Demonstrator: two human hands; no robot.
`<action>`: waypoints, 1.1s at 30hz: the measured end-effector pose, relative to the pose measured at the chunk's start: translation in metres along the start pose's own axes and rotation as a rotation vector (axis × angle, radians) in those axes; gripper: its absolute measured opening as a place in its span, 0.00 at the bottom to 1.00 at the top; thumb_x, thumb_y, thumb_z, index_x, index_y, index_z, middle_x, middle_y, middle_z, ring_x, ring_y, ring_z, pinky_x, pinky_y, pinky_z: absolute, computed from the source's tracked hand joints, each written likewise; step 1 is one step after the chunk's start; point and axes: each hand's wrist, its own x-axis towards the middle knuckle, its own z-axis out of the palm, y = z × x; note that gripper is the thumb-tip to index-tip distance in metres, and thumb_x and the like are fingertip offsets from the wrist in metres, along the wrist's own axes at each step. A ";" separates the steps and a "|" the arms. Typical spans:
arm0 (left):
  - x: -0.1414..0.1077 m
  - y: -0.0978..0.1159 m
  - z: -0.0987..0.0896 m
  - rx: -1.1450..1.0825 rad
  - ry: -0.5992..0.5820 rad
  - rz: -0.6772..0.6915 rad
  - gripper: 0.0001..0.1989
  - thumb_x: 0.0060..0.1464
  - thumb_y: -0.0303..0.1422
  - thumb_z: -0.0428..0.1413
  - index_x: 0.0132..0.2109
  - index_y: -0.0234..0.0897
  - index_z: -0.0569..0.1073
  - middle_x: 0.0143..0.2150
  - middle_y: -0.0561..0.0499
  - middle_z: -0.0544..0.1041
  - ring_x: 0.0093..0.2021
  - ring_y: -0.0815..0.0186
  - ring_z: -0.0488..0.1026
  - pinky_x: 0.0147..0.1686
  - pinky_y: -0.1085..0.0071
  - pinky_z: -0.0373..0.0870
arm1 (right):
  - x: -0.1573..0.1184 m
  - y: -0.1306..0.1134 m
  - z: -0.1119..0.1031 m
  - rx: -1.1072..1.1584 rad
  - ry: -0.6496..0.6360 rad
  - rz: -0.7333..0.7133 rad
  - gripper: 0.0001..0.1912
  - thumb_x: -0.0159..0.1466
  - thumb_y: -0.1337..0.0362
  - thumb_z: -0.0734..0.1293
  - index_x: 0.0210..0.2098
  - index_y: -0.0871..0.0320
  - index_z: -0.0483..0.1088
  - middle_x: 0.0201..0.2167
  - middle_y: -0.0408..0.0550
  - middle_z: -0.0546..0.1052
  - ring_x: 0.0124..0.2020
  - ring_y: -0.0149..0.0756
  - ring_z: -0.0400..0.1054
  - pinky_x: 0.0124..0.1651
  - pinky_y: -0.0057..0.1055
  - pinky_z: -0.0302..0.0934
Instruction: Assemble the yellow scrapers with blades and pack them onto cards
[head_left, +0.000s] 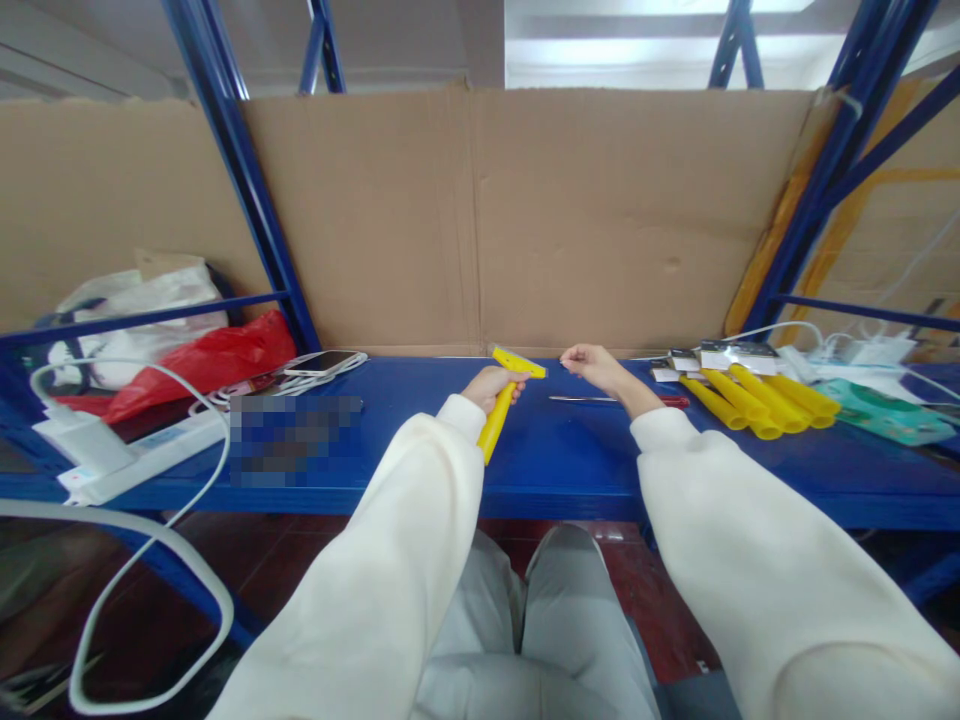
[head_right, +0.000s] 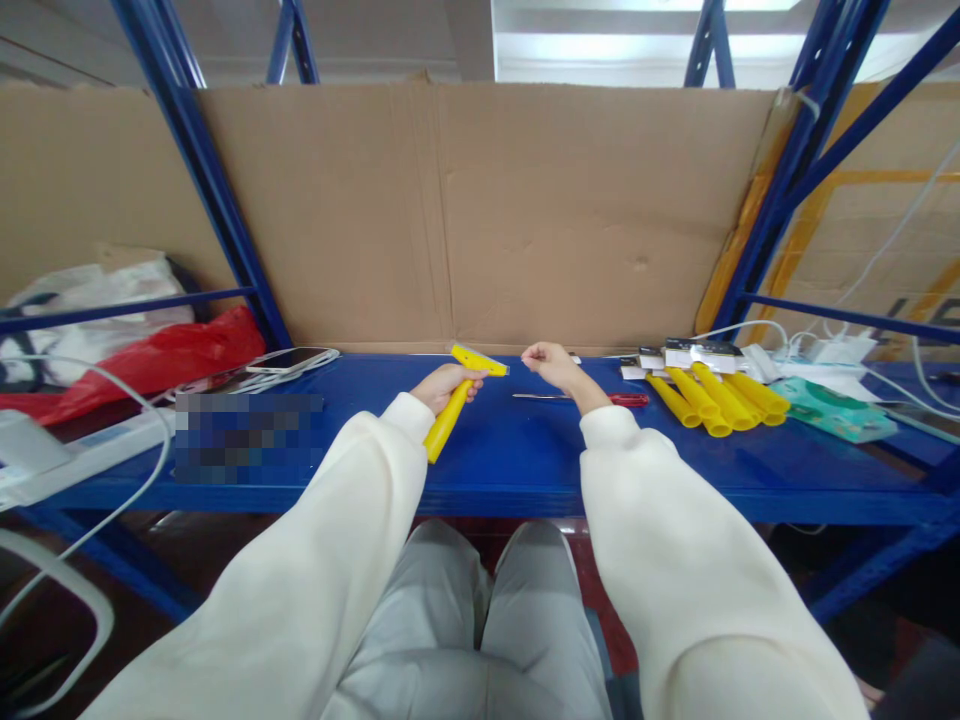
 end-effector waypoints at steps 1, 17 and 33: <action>-0.001 0.000 0.001 0.008 0.010 0.013 0.14 0.55 0.21 0.60 0.24 0.33 0.67 0.14 0.57 0.64 0.14 0.77 0.58 0.16 0.79 0.55 | -0.001 -0.004 0.003 0.054 -0.017 -0.025 0.08 0.53 0.61 0.71 0.25 0.56 0.68 0.22 0.41 0.71 0.27 0.31 0.65 0.38 0.32 0.64; -0.008 0.003 0.006 -0.023 -0.043 0.090 0.15 0.56 0.18 0.56 0.23 0.33 0.66 0.14 0.57 0.64 0.12 0.77 0.57 0.15 0.79 0.51 | -0.008 -0.022 0.021 0.037 -0.056 -0.160 0.08 0.54 0.60 0.71 0.27 0.57 0.72 0.28 0.44 0.76 0.32 0.34 0.67 0.45 0.36 0.64; -0.012 0.006 0.011 0.052 0.002 0.136 0.19 0.57 0.19 0.56 0.19 0.33 0.66 0.12 0.57 0.64 0.11 0.77 0.58 0.15 0.78 0.52 | -0.009 -0.026 0.021 -0.106 -0.067 -0.254 0.08 0.55 0.58 0.70 0.28 0.56 0.73 0.33 0.45 0.75 0.35 0.35 0.65 0.45 0.36 0.61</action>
